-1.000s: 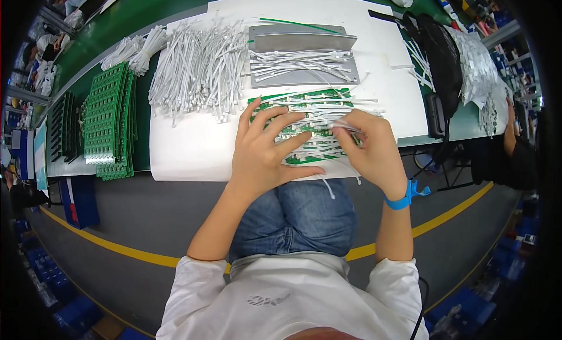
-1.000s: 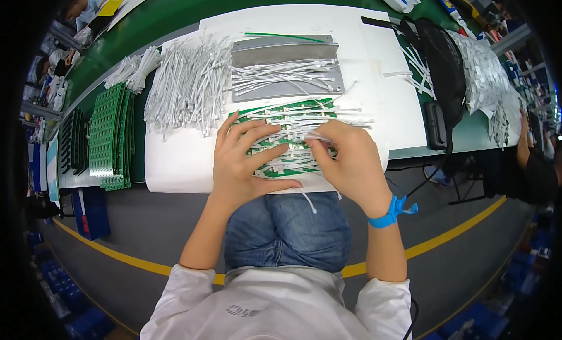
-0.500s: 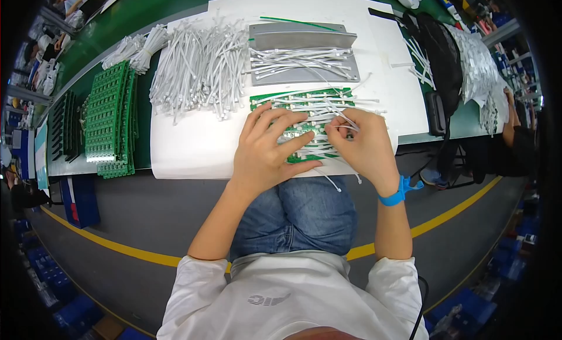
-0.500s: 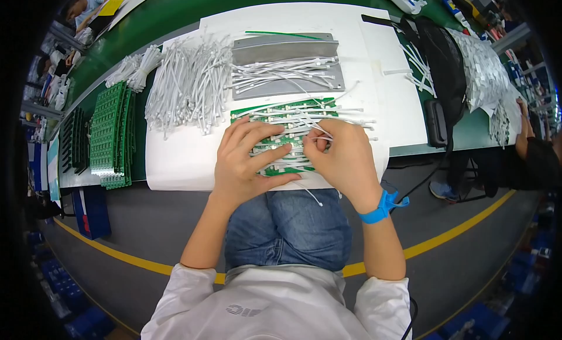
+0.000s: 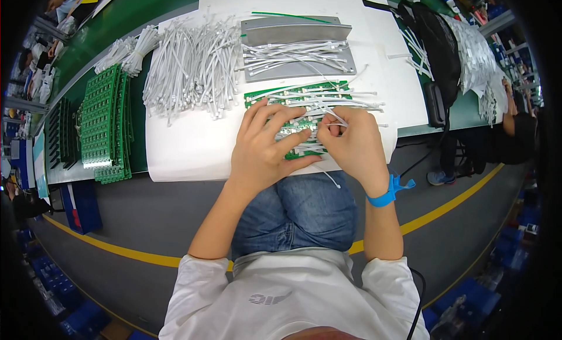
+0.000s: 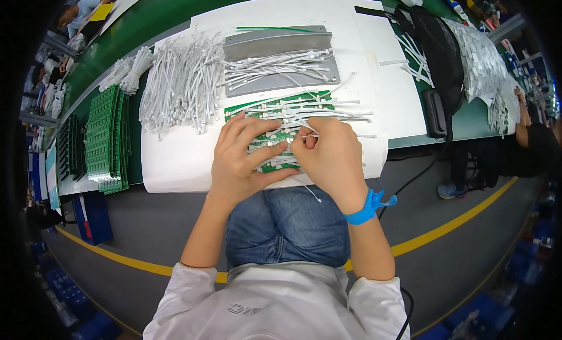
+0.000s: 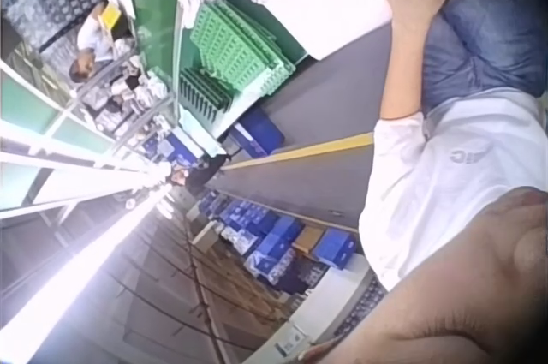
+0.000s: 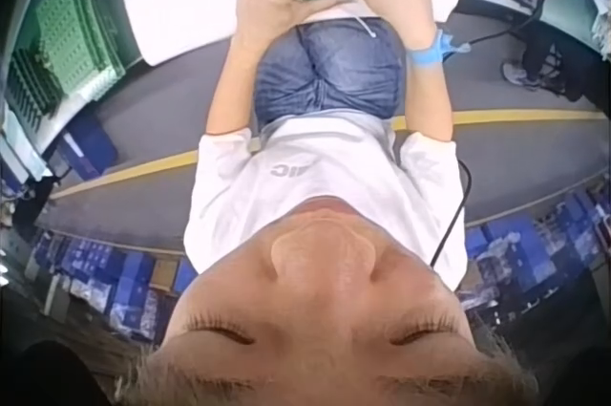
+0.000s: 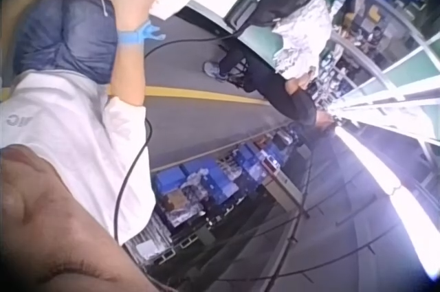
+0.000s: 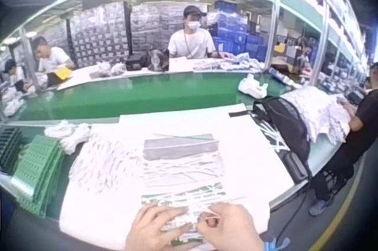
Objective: The person inserts and secures small electronic components onto a printed circuit board by hand, working at an assembly station.
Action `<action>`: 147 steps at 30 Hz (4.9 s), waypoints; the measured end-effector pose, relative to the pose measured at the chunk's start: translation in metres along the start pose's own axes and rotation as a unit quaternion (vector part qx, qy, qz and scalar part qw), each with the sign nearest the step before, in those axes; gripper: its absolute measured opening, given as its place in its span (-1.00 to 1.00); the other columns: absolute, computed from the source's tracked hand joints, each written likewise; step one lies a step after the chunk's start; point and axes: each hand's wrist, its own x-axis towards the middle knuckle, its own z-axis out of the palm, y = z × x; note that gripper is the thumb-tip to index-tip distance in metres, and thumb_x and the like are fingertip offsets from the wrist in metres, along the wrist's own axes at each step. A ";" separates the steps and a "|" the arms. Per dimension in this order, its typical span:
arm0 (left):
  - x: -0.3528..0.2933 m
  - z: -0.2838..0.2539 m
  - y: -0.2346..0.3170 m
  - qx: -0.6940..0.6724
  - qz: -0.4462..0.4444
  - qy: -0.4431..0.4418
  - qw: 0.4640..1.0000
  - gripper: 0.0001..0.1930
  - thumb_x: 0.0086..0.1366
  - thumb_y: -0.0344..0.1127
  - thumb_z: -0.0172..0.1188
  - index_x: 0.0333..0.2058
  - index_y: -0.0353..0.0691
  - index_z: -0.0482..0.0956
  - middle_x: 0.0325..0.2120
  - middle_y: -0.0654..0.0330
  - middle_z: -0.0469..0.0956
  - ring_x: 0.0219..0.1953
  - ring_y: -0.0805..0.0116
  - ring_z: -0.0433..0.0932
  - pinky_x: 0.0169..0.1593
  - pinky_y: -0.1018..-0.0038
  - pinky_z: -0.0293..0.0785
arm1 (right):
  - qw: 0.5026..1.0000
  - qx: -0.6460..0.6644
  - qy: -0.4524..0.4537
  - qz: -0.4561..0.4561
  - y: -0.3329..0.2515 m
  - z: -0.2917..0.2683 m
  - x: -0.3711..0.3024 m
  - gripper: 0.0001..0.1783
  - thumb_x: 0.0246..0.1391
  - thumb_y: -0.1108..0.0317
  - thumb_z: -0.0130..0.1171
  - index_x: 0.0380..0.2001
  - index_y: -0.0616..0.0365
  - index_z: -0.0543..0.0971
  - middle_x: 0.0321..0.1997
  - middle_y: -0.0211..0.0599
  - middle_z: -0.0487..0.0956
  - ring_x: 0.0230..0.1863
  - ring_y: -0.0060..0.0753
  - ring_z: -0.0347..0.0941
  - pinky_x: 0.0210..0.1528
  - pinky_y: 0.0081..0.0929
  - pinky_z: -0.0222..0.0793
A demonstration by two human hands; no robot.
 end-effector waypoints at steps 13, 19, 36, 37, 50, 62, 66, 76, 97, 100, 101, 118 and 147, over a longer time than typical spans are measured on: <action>-0.002 0.001 0.000 -0.030 -0.020 0.004 0.999 -0.55 -0.21 -0.12 0.74 -0.29 -0.02 0.79 0.03 0.28 0.70 0.12 0.15 0.63 0.39 -0.08 0.43 | 0.999 0.013 -0.036 0.006 -0.001 -0.004 0.001 -0.74 0.13 0.35 0.33 -0.53 0.32 0.59 -0.62 -0.07 0.53 -0.59 -0.02 0.51 -0.46 -0.18 0.40; -0.005 0.003 -0.004 -0.029 -0.023 0.000 0.999 -0.58 -0.14 -0.09 0.72 -0.28 -0.06 0.79 0.02 0.28 0.67 0.15 0.14 0.58 0.42 -0.15 0.38 | 0.998 -0.056 -0.026 -0.020 -0.014 0.004 0.001 -0.77 0.14 0.38 0.32 -0.53 0.27 0.57 -0.59 -0.04 0.56 -0.52 0.10 0.56 -0.44 -0.08 0.44; 0.001 -0.005 -0.006 -0.095 -0.048 0.012 0.994 -0.75 0.01 -0.37 0.61 -0.28 -0.08 0.83 0.01 0.21 0.73 0.18 0.04 0.58 0.40 -0.03 0.39 | 0.962 0.033 0.243 -0.117 0.015 -0.027 0.004 -0.73 0.62 0.26 -0.12 -0.12 0.28 0.40 -0.40 0.02 0.45 -0.40 -0.15 0.47 -0.30 -0.31 0.30; 0.000 -0.004 -0.007 -0.095 -0.047 0.012 0.994 -0.75 0.01 -0.37 0.61 -0.28 -0.08 0.83 0.01 0.21 0.73 0.18 0.04 0.58 0.40 -0.03 0.39 | 0.953 0.048 0.260 -0.151 0.017 -0.033 0.006 -0.74 0.63 0.25 -0.12 -0.06 0.26 0.39 -0.38 -0.10 0.45 -0.39 -0.32 0.41 -0.29 -0.39 0.27; -0.001 -0.001 -0.005 -0.020 -0.009 -0.008 1.000 -0.80 0.08 -0.17 0.62 -0.30 0.06 0.85 0.05 0.38 0.72 0.17 0.21 0.60 0.51 -0.17 0.23 | 0.990 0.040 -0.078 -0.110 -0.010 -0.037 -0.015 -0.84 0.32 0.50 0.28 -0.11 0.30 0.54 -0.24 -0.03 0.65 -0.27 0.01 0.65 -0.25 -0.28 0.58; -0.003 -0.004 -0.002 -0.003 0.008 -0.011 1.000 -0.62 -0.12 -0.04 0.70 -0.28 0.09 0.84 0.00 0.36 0.75 0.12 0.18 0.65 0.46 -0.12 0.30 | 0.985 -0.026 -0.108 -0.129 0.008 -0.034 -0.005 -0.78 0.19 0.55 0.37 -0.13 0.34 0.57 -0.21 0.01 0.56 -0.22 0.14 0.60 -0.22 -0.14 0.50; -0.004 -0.002 -0.004 -0.007 0.005 0.004 1.000 -0.61 -0.13 -0.08 0.72 -0.28 0.05 0.84 -0.04 0.32 0.73 0.13 0.17 0.65 0.42 -0.11 0.37 | 0.969 -0.055 -0.104 -0.216 0.005 -0.034 -0.006 -0.77 0.17 0.56 0.37 -0.13 0.31 0.59 -0.18 -0.06 0.55 -0.21 0.13 0.61 -0.21 -0.11 0.53; -0.002 -0.006 0.000 -0.058 -0.021 -0.004 0.998 -0.59 -0.12 -0.11 0.71 -0.23 0.04 0.85 -0.02 0.33 0.74 0.13 0.18 0.65 0.40 -0.06 0.40 | 0.983 0.004 -0.111 -0.144 -0.002 -0.028 -0.008 -0.84 0.27 0.42 0.36 -0.24 0.31 0.63 -0.30 -0.07 0.60 -0.33 0.03 0.62 -0.34 -0.21 0.49; -0.004 0.000 -0.004 -0.030 0.014 -0.001 0.999 -0.68 -0.03 -0.21 0.67 -0.25 -0.01 0.84 -0.07 0.34 0.75 0.13 0.15 0.63 0.34 0.00 0.47 | 0.997 0.048 -0.051 -0.046 0.003 -0.015 -0.004 -0.90 0.04 0.48 0.36 -0.39 0.31 0.68 -0.56 -0.18 0.56 -0.60 -0.30 0.44 -0.48 -0.40 0.37; -0.003 -0.002 -0.002 -0.026 0.023 0.000 0.999 -0.66 -0.05 -0.19 0.68 -0.25 -0.01 0.84 -0.07 0.34 0.75 0.13 0.15 0.63 0.33 -0.01 0.48 | 0.996 0.067 -0.046 -0.032 0.011 -0.010 -0.002 -0.90 0.01 0.47 0.35 -0.42 0.30 0.67 -0.62 -0.21 0.52 -0.63 -0.35 0.37 -0.49 -0.43 0.33; -0.002 -0.003 0.000 -0.026 0.018 -0.003 1.000 -0.65 -0.06 -0.18 0.68 -0.25 -0.01 0.84 -0.07 0.34 0.75 0.13 0.15 0.63 0.33 -0.02 0.48 | 0.996 0.067 -0.046 -0.030 0.009 -0.010 -0.002 -0.90 0.01 0.47 0.35 -0.42 0.30 0.67 -0.62 -0.21 0.52 -0.63 -0.35 0.37 -0.49 -0.43 0.33; -0.002 -0.001 0.000 -0.002 0.020 -0.011 1.000 -0.67 0.02 -0.02 0.63 -0.27 0.01 0.80 -0.08 0.39 0.70 0.14 0.20 0.61 0.36 0.05 0.45 | 0.992 0.111 -0.049 0.017 0.003 -0.013 -0.012 -0.87 0.10 0.51 0.39 -0.35 0.38 0.67 -0.55 -0.35 0.51 -0.53 -0.68 0.33 -0.47 -0.58 0.34; -0.006 0.001 -0.001 0.000 0.006 0.001 1.000 -0.70 -0.02 -0.08 0.62 -0.32 0.02 0.78 0.04 0.38 0.67 0.12 0.27 0.60 0.36 0.06 0.46 | 0.993 0.066 -0.103 -0.002 0.000 -0.015 0.000 -0.88 0.11 0.49 0.31 -0.41 0.38 0.65 -0.64 -0.28 0.47 -0.59 -0.59 0.31 -0.50 -0.47 0.28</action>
